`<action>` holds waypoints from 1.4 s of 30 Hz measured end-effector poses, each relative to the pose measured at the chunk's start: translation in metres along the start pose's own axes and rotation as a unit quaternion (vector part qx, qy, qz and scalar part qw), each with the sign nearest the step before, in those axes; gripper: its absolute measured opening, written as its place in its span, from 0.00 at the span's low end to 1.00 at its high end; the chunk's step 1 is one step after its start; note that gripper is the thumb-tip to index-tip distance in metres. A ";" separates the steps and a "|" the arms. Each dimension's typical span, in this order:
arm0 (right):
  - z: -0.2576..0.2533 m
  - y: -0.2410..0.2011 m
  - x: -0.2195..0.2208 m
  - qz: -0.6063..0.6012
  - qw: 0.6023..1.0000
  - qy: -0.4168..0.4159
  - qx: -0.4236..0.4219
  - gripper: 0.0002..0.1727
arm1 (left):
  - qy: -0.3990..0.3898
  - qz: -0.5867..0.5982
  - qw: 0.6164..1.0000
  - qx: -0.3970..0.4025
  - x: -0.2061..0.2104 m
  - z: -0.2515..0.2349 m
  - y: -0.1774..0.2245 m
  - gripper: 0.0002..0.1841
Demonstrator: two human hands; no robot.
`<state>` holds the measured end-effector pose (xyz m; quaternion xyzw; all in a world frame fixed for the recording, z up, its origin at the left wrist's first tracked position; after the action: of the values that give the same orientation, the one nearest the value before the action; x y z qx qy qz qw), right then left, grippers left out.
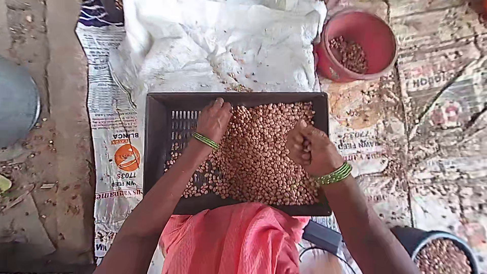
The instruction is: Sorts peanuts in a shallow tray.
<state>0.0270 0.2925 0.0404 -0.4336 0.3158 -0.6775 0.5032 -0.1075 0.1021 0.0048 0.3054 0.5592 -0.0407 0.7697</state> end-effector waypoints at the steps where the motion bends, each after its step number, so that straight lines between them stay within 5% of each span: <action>1: 0.001 -0.003 -0.005 0.001 1.000 0.001 -0.009 0.28 | -0.006 -0.012 1.000 -0.009 0.000 -0.001 0.001 0.16; 5: 0.010 0.002 -0.005 -0.013 0.999 0.036 0.019 0.29 | 0.015 0.027 0.999 0.008 -0.021 0.011 0.008 0.15; 10: 0.010 0.033 0.031 -0.056 0.994 -0.012 0.093 0.37 | 0.069 0.190 0.960 0.193 -0.066 0.057 0.066 0.16; 16: 0.034 0.025 0.011 -0.082 0.996 0.009 0.017 0.33 | -0.045 0.108 0.940 0.320 0.013 0.083 0.067 0.14; 21: 0.051 0.030 0.006 0.055 0.998 -0.003 -0.014 0.31 | -0.091 0.010 0.970 0.225 0.030 0.073 0.011 0.16; 27: 0.051 0.033 0.002 0.168 0.984 0.020 -0.051 0.27 | -0.177 -0.055 0.978 0.096 0.006 0.148 -0.048 0.14; 29: 0.049 0.034 0.001 0.184 0.982 0.024 -0.043 0.25 | -0.165 -0.028 0.983 0.081 -0.002 0.163 -0.049 0.13; 33: 0.042 0.023 0.006 0.231 0.970 0.025 -0.075 0.21 | -0.097 0.066 0.977 0.176 0.014 0.155 0.003 0.14; 38: 0.053 0.011 0.007 0.493 0.863 -0.010 -0.114 0.13 | -0.100 0.102 0.923 0.357 0.058 0.154 0.067 0.14; 42: 0.062 0.027 0.020 0.658 0.738 -0.074 -0.132 0.18 | -0.119 0.038 0.926 0.356 0.052 0.166 0.023 0.12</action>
<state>0.0922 0.2662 0.0488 -0.2286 0.5709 -0.0950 0.7828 0.0597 0.0496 -0.0001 0.5730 0.4002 -0.2435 0.6725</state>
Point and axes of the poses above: each hand's wrist, its own z-axis away from the middle knuckle, its own x-axis out of the palm, y = z × x, the point moved 6 cm from there along -z, towards the middle knuckle, and after that the axes turned 3 degrees about z, right-handed, at the moved point
